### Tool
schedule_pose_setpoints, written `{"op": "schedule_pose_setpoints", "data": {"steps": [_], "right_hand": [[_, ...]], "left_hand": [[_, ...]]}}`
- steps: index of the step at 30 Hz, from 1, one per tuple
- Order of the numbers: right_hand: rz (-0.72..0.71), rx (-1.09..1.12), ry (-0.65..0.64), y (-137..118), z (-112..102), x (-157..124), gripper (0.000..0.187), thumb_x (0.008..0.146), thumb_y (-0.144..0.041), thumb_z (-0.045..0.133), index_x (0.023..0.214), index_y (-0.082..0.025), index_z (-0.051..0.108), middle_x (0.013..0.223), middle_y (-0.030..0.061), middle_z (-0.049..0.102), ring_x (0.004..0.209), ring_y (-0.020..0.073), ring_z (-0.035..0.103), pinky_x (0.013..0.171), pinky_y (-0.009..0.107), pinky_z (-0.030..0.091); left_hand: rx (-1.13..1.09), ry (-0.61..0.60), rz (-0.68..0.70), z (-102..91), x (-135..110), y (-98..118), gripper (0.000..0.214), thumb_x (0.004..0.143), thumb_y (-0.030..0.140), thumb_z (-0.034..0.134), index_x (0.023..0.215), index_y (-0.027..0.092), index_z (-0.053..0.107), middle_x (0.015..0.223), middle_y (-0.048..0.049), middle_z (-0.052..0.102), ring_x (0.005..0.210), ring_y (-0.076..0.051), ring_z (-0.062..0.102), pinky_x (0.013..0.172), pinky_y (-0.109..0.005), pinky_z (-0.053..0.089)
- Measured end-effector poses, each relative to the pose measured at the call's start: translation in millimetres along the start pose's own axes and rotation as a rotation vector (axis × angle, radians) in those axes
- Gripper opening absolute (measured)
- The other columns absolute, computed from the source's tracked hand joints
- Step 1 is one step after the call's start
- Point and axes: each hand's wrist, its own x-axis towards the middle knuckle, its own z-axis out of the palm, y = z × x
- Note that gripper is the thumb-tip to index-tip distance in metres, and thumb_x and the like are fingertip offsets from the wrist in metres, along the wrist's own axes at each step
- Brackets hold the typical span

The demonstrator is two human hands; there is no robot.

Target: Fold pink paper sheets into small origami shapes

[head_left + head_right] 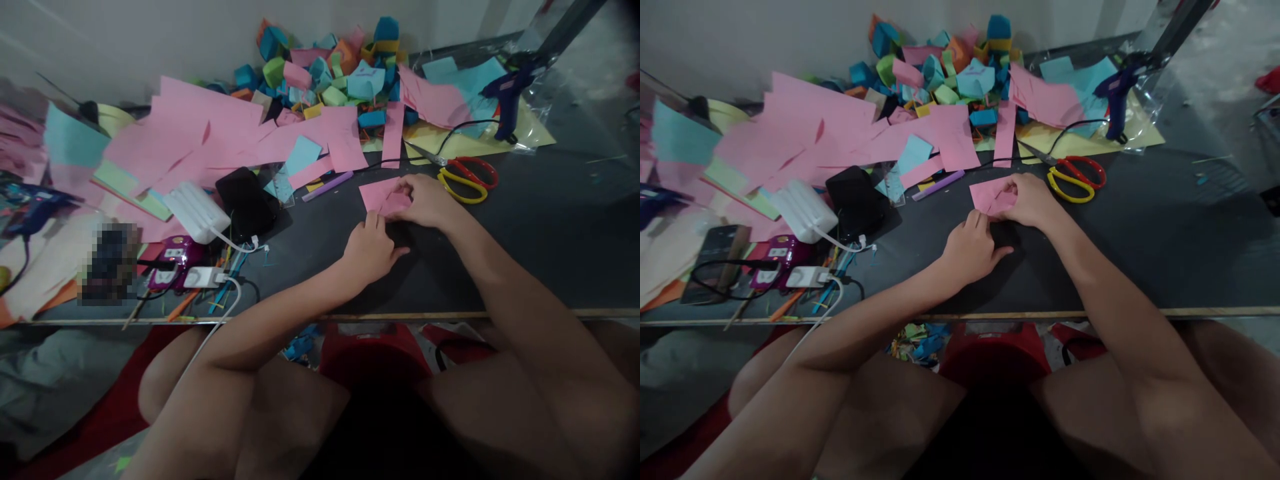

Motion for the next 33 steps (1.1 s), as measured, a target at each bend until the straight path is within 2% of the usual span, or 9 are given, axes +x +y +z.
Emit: {"op": "schedule_pose_setpoints", "data": {"steps": [4,8,15,19,23,25,27,29,33], "right_hand": [[0.149,-0.065,-0.004,23,-7,7,0.063,0.048,-0.047,0.096,0.100,-0.022,0.070,0.095,0.0086,0.069,0.090,0.0302,0.066,0.076,0.044,0.052],[0.152,-0.043,0.017,38,-16,9,0.057,0.046,-0.044,0.098,0.093,-0.024,0.072,0.087,0.0052,0.068,0.083,0.0271,0.065,0.071,0.040,0.051],[0.063,0.031,-0.130,16,-30,2,0.055,0.061,-0.030,0.091,0.114,-0.024,0.076,0.100,0.0051,0.072,0.072,0.0172,0.062,0.068,0.034,0.047],[0.037,0.059,-0.100,11,-26,3,0.040,0.068,-0.032,0.085,0.107,-0.022,0.079,0.091,0.0051,0.075,0.074,0.0195,0.065,0.071,0.036,0.047],[0.026,0.147,-0.054,9,-15,4,0.024,0.072,-0.039,0.083,0.084,-0.019,0.077,0.080,0.0069,0.072,0.076,0.0235,0.066,0.070,0.038,0.049],[-0.047,0.245,-0.061,7,-9,4,0.026,0.071,-0.043,0.084,0.079,-0.020,0.075,0.079,0.0061,0.072,0.078,0.0250,0.067,0.071,0.039,0.051],[-0.110,0.386,-0.082,4,-4,4,0.029,0.070,-0.046,0.086,0.081,-0.022,0.075,0.081,0.0052,0.073,0.081,0.0258,0.068,0.073,0.040,0.053],[-0.127,0.531,-0.088,1,0,4,0.034,0.067,-0.050,0.088,0.083,-0.023,0.075,0.083,0.0052,0.075,0.084,0.0264,0.070,0.076,0.042,0.056],[-0.075,0.807,0.012,-7,6,3,0.048,0.061,-0.058,0.091,0.091,-0.022,0.077,0.091,0.0069,0.078,0.091,0.0274,0.072,0.082,0.044,0.061]], "left_hand": [[0.028,0.025,0.022,4.3,1,-2,0.054,0.098,0.056,0.054,0.101,0.009,0.081,0.112,-0.0230,0.068,0.116,-0.033,0.056,0.081,-0.037,0.051],[0.045,0.065,0.048,7.2,2,-3,0.054,0.098,0.055,0.055,0.096,0.008,0.081,0.105,-0.0224,0.070,0.111,-0.032,0.058,0.078,-0.036,0.050],[-0.014,0.212,0.004,14.0,15,-32,0.039,0.105,0.028,0.044,0.095,0.012,0.078,0.094,-0.0165,0.072,0.104,-0.027,0.065,0.083,-0.037,0.053],[-0.158,0.333,-0.049,26.6,27,-59,0.021,0.098,0.034,0.061,0.103,0.017,0.072,0.105,-0.0121,0.073,0.115,-0.028,0.063,0.098,-0.040,0.052],[-0.313,0.464,-0.112,45.7,37,-75,0.059,0.088,0.047,0.073,0.136,0.016,0.057,0.146,-0.0202,0.058,0.143,-0.036,0.048,0.122,-0.052,0.036],[-0.411,0.489,-0.147,52.6,42,-81,0.085,0.080,0.055,0.080,0.146,0.014,0.046,0.154,-0.0238,0.050,0.151,-0.040,0.039,0.128,-0.057,0.027],[-0.534,0.516,-0.180,54.8,45,-86,0.097,0.071,0.061,0.085,0.147,0.016,0.044,0.155,-0.0230,0.050,0.151,-0.042,0.038,0.126,-0.059,0.029],[-0.705,0.536,-0.202,52.2,46,-91,0.090,0.067,0.061,0.088,0.139,0.018,0.054,0.143,-0.0181,0.062,0.140,-0.039,0.053,0.119,-0.055,0.042],[-1.113,0.536,-0.289,41.5,44,-88,0.052,0.065,0.057,0.091,0.095,0.017,0.074,0.091,-0.0081,0.077,0.094,-0.028,0.073,0.085,-0.042,0.062]]}}
